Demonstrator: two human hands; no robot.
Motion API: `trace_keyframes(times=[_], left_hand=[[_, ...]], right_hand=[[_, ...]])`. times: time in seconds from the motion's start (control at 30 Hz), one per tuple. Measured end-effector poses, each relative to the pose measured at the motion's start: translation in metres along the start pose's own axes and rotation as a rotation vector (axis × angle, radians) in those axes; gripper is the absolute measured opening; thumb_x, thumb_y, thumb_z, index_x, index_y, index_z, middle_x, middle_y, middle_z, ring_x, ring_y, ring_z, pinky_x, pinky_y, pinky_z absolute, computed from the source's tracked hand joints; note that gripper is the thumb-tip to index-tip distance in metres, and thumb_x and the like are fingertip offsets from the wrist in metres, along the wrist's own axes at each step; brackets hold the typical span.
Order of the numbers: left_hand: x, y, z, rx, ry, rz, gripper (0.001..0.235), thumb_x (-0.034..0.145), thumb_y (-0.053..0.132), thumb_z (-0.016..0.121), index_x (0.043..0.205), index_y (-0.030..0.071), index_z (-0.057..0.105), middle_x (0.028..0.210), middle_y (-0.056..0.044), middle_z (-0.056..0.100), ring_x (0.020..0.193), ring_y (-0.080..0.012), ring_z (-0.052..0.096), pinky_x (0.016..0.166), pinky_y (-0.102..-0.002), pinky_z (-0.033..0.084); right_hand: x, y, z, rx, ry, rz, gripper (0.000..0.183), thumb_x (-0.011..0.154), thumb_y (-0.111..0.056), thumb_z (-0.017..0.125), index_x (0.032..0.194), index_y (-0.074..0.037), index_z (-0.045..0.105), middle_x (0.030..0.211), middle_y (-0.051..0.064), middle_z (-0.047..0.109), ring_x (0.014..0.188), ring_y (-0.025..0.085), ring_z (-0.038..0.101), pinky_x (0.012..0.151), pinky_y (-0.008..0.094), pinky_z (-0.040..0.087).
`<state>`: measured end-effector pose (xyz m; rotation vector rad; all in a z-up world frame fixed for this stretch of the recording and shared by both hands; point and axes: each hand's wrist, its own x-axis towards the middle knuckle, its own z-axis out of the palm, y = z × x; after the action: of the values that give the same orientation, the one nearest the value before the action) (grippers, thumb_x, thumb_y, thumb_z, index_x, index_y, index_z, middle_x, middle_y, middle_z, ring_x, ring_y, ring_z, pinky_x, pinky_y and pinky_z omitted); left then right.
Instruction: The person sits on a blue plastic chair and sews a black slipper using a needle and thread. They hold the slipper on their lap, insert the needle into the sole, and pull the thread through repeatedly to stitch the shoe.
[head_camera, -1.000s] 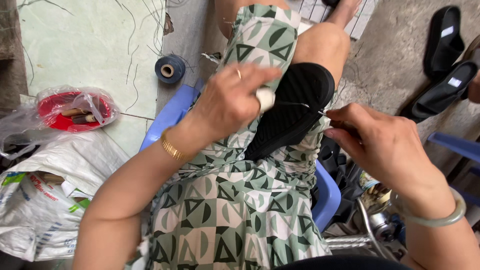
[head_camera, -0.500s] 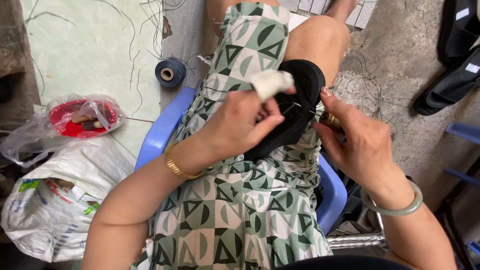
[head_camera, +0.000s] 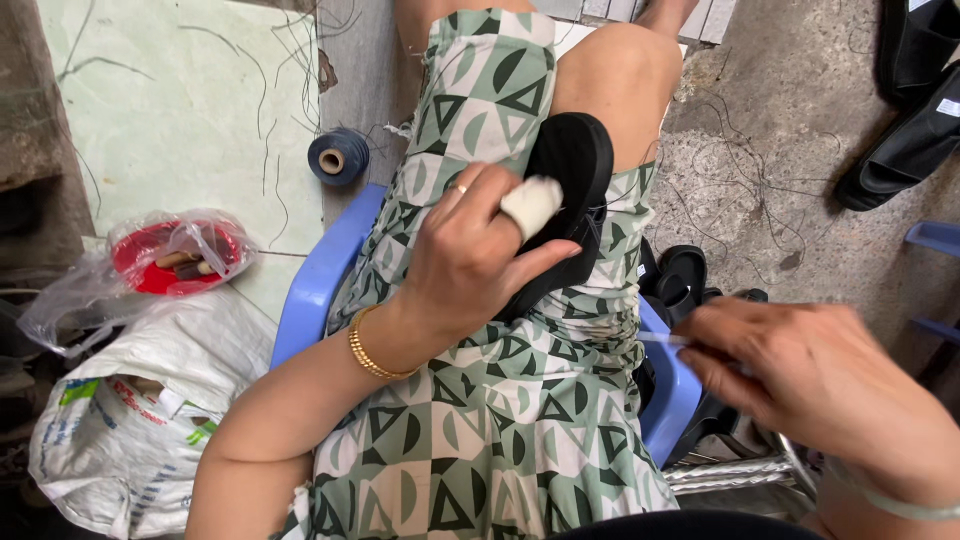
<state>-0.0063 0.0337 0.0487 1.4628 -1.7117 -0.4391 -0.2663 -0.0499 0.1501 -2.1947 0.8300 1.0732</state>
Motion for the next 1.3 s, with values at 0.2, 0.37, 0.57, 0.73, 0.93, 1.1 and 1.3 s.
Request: trace_keyframes(times=[0.2, 0.37, 0.57, 0.73, 0.93, 1.1, 1.3], left_hand=[[-0.029, 0.006, -0.023, -0.119, 0.049, 0.054, 0.039, 0.088, 0.004, 0.077, 0.075, -0.006, 0.041, 0.073, -0.014, 0.044, 0.061, -0.031, 0.043, 0.054, -0.04, 0.038], [-0.033, -0.005, -0.017, 0.066, 0.069, 0.016, 0.029, 0.09, 0.008, 0.076, 0.078, -0.006, 0.054, 0.074, -0.013, 0.047, 0.063, -0.0294, 0.046, 0.053, -0.039, 0.039], [-0.03, -0.008, -0.017, 0.071, 0.071, 0.033, 0.019, 0.09, 0.003, 0.075, 0.081, -0.002, 0.059, 0.074, -0.011, 0.047, 0.064, -0.0287, 0.046, 0.056, -0.039, 0.04], [-0.032, -0.009, -0.017, 0.082, 0.073, 0.034, 0.021, 0.09, 0.006, 0.074, 0.077, 0.0, 0.059, 0.075, -0.01, 0.048, 0.063, -0.0282, 0.046, 0.055, -0.039, 0.039], [-0.029, -0.002, -0.014, 0.026, 0.08, 0.065, 0.028, 0.09, 0.007, 0.074, 0.08, -0.006, 0.051, 0.078, -0.013, 0.051, 0.067, -0.03, 0.05, 0.057, -0.04, 0.042], [-0.043, 0.018, -0.006, -0.542, 0.052, 0.017, 0.015, 0.086, 0.005, 0.071, 0.098, -0.003, 0.068, 0.101, -0.017, 0.069, 0.1, -0.0384, 0.068, 0.09, -0.046, 0.054], [-0.09, 0.041, -0.018, -1.13, -0.283, -0.262, 0.017, 0.091, 0.016, 0.067, 0.078, 0.005, 0.064, 0.075, -0.007, 0.065, 0.077, -0.0314, 0.068, 0.074, -0.039, 0.057]], right_hand=[[0.037, -0.023, -0.008, 0.915, 0.735, -0.009, 0.02, 0.099, -0.016, 0.054, 0.09, 0.002, 0.057, 0.086, 0.012, 0.069, 0.047, 0.006, 0.039, 0.039, 0.019, 0.028], [0.063, -0.035, -0.011, 0.748, 0.713, -0.156, 0.015, 0.087, -0.002, 0.067, 0.095, -0.008, 0.056, 0.081, 0.002, 0.064, 0.05, 0.006, 0.041, 0.047, 0.02, 0.033], [0.073, -0.041, 0.004, 0.438, 0.899, -0.191, 0.022, 0.087, -0.009, 0.076, 0.098, -0.005, 0.056, 0.084, 0.004, 0.061, 0.058, 0.012, 0.052, 0.054, 0.026, 0.044], [0.076, -0.038, 0.01, 0.409, 0.914, -0.236, 0.017, 0.09, 0.005, 0.065, 0.094, -0.006, 0.052, 0.074, 0.005, 0.06, 0.056, 0.015, 0.053, 0.054, 0.028, 0.044], [0.082, -0.037, 0.013, -0.293, 1.22, -0.075, 0.018, 0.102, -0.005, 0.067, 0.115, -0.017, 0.073, 0.073, -0.002, 0.053, 0.048, 0.01, 0.042, 0.041, 0.024, 0.028], [0.065, -0.051, 0.042, 1.55, 0.445, -0.367, 0.007, 0.085, -0.005, 0.066, 0.083, 0.001, 0.062, 0.049, 0.01, 0.063, 0.033, 0.012, 0.058, 0.026, 0.021, 0.048], [0.088, -0.079, 0.09, 1.411, 0.506, -0.588, 0.024, 0.092, -0.012, 0.059, 0.069, -0.004, 0.055, 0.095, 0.022, 0.076, 0.065, 0.016, 0.066, 0.049, 0.025, 0.047]])
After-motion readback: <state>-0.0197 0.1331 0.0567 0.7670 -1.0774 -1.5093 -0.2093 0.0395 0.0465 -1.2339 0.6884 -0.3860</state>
